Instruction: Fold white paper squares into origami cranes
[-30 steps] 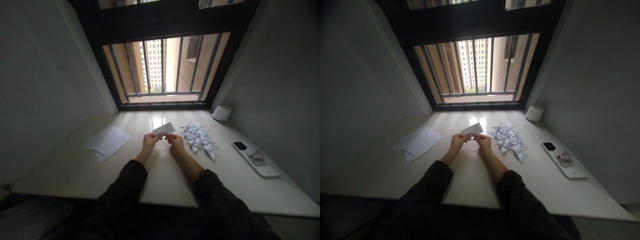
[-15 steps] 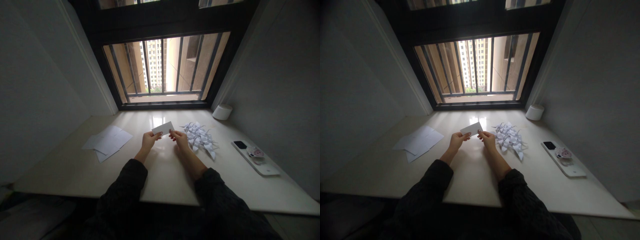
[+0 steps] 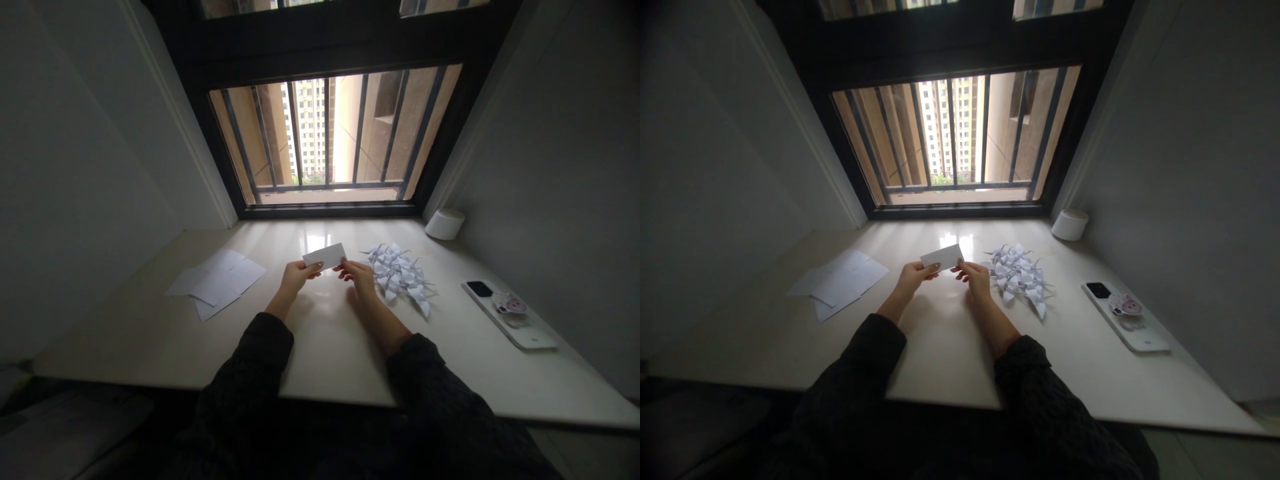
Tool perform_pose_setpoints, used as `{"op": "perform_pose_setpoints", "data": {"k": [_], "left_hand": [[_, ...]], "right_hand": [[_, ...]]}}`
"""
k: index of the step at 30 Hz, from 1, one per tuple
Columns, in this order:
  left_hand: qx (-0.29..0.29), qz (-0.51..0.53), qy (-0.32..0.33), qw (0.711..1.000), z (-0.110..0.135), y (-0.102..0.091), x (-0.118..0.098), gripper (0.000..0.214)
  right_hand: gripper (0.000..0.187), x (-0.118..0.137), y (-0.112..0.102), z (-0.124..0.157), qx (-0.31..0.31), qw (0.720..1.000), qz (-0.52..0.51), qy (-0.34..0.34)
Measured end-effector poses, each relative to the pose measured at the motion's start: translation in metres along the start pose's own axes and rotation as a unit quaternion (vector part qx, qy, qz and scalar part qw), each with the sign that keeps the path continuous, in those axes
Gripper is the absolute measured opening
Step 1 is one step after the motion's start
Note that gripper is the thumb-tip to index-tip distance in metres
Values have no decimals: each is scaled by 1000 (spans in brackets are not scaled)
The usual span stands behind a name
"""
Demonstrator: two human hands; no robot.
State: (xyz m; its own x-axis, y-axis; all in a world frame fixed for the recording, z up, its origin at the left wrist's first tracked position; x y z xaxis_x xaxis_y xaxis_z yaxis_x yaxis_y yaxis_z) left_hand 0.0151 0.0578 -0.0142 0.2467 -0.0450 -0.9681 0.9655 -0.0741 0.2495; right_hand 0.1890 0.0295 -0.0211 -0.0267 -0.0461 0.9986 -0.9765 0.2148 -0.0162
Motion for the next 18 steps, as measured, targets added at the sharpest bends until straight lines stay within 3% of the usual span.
{"op": "perform_pose_setpoints", "data": {"k": [5,12,18], "left_hand": [[1,1,-14,1000,-1,-3,1,42],[-13,-33,16,999,-4,-10,-5,41],[11,-135,87,987,-3,-12,-9,34]], "right_hand": [[40,1,2,3,3,1000,-5,-8],[56,-2,1,-3,3,1000,-17,-4],[43,-12,5,-8,70,988,133,-44]]}}
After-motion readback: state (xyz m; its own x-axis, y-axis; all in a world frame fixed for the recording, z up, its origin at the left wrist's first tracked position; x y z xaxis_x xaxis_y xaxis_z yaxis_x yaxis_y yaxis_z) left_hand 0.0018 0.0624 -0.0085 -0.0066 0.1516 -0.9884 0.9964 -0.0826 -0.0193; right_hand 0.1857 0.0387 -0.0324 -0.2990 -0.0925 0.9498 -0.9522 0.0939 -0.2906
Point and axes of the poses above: each hand's wrist, its own z-axis away from the middle knuckle, its own y-axis out of the palm, x = y × z, the point moved 4 cm from there along -z, towards the middle knuckle, and after that the axes turned 14 degrees about z, right-handed, at the moved point
